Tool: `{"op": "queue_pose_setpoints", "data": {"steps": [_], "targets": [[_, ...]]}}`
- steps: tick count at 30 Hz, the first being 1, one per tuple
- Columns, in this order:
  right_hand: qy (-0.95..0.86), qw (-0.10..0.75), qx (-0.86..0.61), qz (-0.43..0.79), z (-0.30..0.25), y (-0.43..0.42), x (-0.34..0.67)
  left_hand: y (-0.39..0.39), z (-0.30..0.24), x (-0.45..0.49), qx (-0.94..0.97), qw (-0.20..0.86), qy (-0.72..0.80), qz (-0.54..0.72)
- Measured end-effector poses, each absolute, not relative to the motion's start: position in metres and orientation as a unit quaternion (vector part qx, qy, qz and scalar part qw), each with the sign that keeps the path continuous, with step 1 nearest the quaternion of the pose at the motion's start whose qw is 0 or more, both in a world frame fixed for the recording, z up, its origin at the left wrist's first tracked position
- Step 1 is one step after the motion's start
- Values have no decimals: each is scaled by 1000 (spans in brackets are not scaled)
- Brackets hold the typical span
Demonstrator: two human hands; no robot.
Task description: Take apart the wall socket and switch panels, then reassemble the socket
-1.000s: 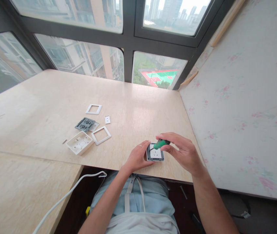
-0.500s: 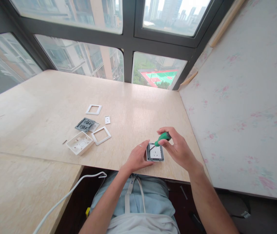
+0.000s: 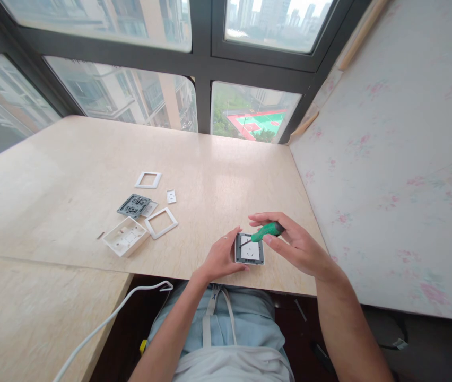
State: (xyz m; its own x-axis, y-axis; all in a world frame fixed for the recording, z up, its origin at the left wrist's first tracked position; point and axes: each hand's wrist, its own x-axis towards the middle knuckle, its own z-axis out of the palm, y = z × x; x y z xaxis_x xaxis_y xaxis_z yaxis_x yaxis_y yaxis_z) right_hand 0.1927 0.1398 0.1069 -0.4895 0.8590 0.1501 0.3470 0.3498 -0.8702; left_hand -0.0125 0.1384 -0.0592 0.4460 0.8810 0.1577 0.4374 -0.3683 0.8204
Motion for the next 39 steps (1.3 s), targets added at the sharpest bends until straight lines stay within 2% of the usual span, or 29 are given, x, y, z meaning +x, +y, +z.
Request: {"op": "queue_pose_setpoints", "data": {"steps": [7, 14, 17, 20, 23, 30, 39], "targets": [[-730, 350, -427, 402, 99, 143, 192, 140, -62, -13, 772, 364, 426, 300], [-773, 381, -474, 181, 91, 145, 178, 139, -65, -11, 777, 348, 439, 287], [-793, 378, -456, 141, 90, 147, 173, 139, -63, -11, 777, 346, 434, 297], [-799, 357, -450, 178, 90, 149, 170, 138, -60, -11, 774, 343, 440, 298], [-786, 337, -428, 292, 92, 149, 171, 138, -58, -10, 776, 337, 446, 292], [-742, 352, -314, 477, 97, 140, 180, 138, -54, -9, 776, 343, 437, 299], [-740, 403, -306, 442, 95, 141, 171, 138, -61, -9, 785, 331, 430, 299]]}}
